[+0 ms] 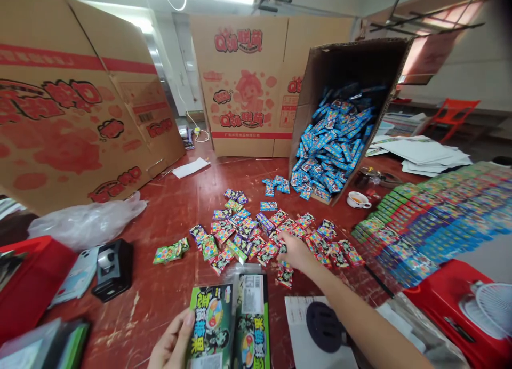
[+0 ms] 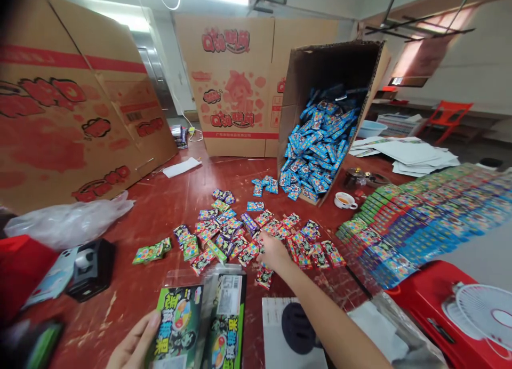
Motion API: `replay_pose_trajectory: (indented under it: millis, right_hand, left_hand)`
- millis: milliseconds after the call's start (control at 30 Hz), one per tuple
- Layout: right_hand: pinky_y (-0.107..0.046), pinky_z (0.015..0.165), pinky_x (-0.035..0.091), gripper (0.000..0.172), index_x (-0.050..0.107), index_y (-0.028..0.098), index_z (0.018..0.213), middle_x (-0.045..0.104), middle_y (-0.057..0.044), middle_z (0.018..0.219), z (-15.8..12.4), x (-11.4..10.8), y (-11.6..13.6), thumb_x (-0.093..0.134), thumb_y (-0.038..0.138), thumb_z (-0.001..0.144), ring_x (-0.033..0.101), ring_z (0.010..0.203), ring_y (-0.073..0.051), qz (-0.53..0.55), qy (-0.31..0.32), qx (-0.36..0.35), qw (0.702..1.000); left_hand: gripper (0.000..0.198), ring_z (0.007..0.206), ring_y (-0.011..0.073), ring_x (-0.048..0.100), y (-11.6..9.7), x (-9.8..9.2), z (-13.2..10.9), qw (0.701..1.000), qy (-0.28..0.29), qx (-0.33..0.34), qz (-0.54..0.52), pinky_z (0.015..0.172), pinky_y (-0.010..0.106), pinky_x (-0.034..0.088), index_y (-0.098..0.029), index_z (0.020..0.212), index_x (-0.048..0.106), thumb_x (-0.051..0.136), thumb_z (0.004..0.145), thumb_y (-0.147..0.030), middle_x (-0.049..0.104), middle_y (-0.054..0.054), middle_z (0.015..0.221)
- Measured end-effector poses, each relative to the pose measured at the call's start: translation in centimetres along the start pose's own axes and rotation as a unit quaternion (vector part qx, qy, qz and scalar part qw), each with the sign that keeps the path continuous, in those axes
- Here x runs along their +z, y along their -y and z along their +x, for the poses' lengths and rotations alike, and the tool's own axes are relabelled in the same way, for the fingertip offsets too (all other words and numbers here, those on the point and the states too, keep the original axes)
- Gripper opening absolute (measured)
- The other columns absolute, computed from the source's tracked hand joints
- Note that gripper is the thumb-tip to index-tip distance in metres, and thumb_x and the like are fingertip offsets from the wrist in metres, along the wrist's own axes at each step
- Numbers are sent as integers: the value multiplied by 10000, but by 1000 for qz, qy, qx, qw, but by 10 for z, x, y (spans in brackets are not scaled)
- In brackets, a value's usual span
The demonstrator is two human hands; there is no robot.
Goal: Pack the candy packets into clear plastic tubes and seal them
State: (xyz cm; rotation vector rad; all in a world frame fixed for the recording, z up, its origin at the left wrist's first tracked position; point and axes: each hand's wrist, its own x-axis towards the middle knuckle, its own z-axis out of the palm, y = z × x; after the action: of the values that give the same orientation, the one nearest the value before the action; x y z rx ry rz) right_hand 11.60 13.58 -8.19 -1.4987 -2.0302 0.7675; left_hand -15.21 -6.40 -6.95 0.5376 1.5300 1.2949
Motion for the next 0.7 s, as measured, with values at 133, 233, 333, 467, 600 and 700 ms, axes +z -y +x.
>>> replay_pose_trajectory:
  millis: [133, 233, 333, 467, 600, 700]
  right_hand:
    - [-329, 622, 493, 293, 469, 206, 623, 620, -18, 648, -3, -24, 10, 745, 307, 640, 616, 645, -207, 126, 7, -5, 992]
    - [-302, 626, 507, 383, 421, 207, 583, 648, -33, 702, -19, -23, 46, 741, 403, 661, 628, 669, -184, 355, -25, -17, 934]
    - [-264, 638, 513, 281, 578, 205, 831, 645, -28, 801, -42, -2, 85, 722, 408, 700, 621, 700, -151, 451, -53, -40, 890]
    - [-295, 776, 510, 294, 639, 243, 1076, 642, -50, 958, -61, 20, 101, 632, 364, 809, 623, 869, -165, 419, -15, -129, 899]
    - [-325, 817, 495, 176, 712, 259, 973, 660, -54, 951, -63, 10, 85, 606, 307, 842, 614, 922, -185, 335, 4, -180, 925]
    - [-317, 736, 523, 172, 729, 242, 915, 669, -60, 896, -60, 3, 76, 647, 344, 803, 638, 833, -186, 333, 7, -155, 930]
  left_hand:
    - [471, 811, 225, 683, -7, 8, -12, 999, 18, 41, 26, 720, 258, 539, -185, 971, 692, 694, 669, -547, 756, 32, 887]
    - [448, 777, 214, 675, -14, 19, -18, 994, 57, 78, 55, 684, 240, 522, -159, 951, 696, 666, 706, -533, 750, 48, 878]
    - [434, 784, 215, 669, -16, 28, -22, 987, 96, 100, 80, 697, 254, 516, -153, 1016, 677, 605, 774, -505, 741, 66, 916]
    - [425, 831, 228, 658, -19, 36, -28, 980, 116, 120, 105, 740, 275, 511, -152, 1071, 661, 573, 808, -474, 729, 85, 967]
    - [420, 804, 218, 649, -20, 44, -30, 977, 125, 132, 116, 726, 266, 504, -139, 1068, 665, 552, 825, -462, 731, 87, 946]
    - [439, 801, 217, 648, -21, 46, -29, 977, 125, 124, 120, 727, 257, 498, -133, 1050, 673, 553, 816, -485, 735, 81, 930]
